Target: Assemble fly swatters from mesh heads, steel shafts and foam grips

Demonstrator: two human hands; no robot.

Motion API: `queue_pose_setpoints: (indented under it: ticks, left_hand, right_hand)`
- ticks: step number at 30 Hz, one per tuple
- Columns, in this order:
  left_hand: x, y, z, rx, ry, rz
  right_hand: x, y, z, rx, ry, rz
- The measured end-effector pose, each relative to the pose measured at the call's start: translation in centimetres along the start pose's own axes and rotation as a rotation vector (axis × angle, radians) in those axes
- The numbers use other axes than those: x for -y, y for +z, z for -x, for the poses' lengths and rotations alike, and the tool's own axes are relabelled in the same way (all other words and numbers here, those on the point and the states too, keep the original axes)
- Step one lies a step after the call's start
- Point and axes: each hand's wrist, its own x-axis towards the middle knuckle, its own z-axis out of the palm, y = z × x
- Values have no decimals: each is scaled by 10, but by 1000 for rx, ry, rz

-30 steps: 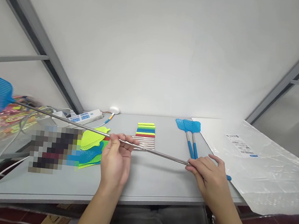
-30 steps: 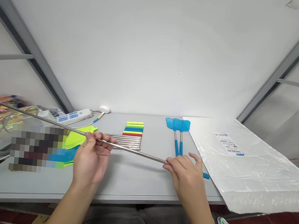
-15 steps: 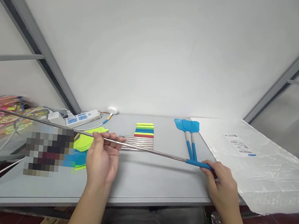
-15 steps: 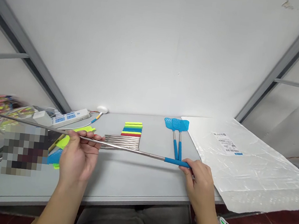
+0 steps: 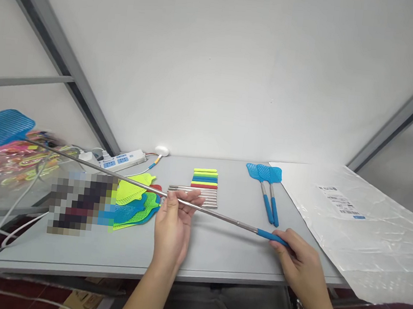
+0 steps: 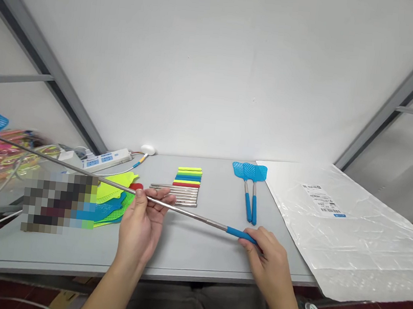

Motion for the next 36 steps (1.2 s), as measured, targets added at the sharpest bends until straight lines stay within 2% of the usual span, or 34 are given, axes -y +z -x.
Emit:
queue_pose_setpoints:
  ticks: [7, 12, 15, 19, 23, 25, 30, 33, 36]
  left_hand:
    - [1, 7, 10, 44, -25, 16]
    - [21, 22, 31, 198, -202, -10]
    - [32, 28, 40, 251, -266, -9]
    - [34, 30, 45, 297, -291, -56]
    - [25, 23, 38, 368, -319, -143]
    - [15, 15, 26, 315, -265, -91]
    - [-18, -13, -18, 3, -10, 65]
    - [-38, -26, -34, -102, 7, 151]
    - [-51, -30, -36, -101, -13, 353]
  right_hand:
    - [6, 1, 0, -18, 1, 10]
    - [25, 13, -5, 2, -82, 1]
    - [33, 18, -8, -3, -80, 12]
    - [31, 17, -8, -20, -52, -7]
    - [21, 14, -4, 2, 20, -58]
    - [15, 11, -3, 12, 55, -61]
    - [-3, -3, 1, 44, 105, -15]
    - [-12, -9, 3, 46, 103, 16]
    - [-17, -9, 3, 20, 42, 61]
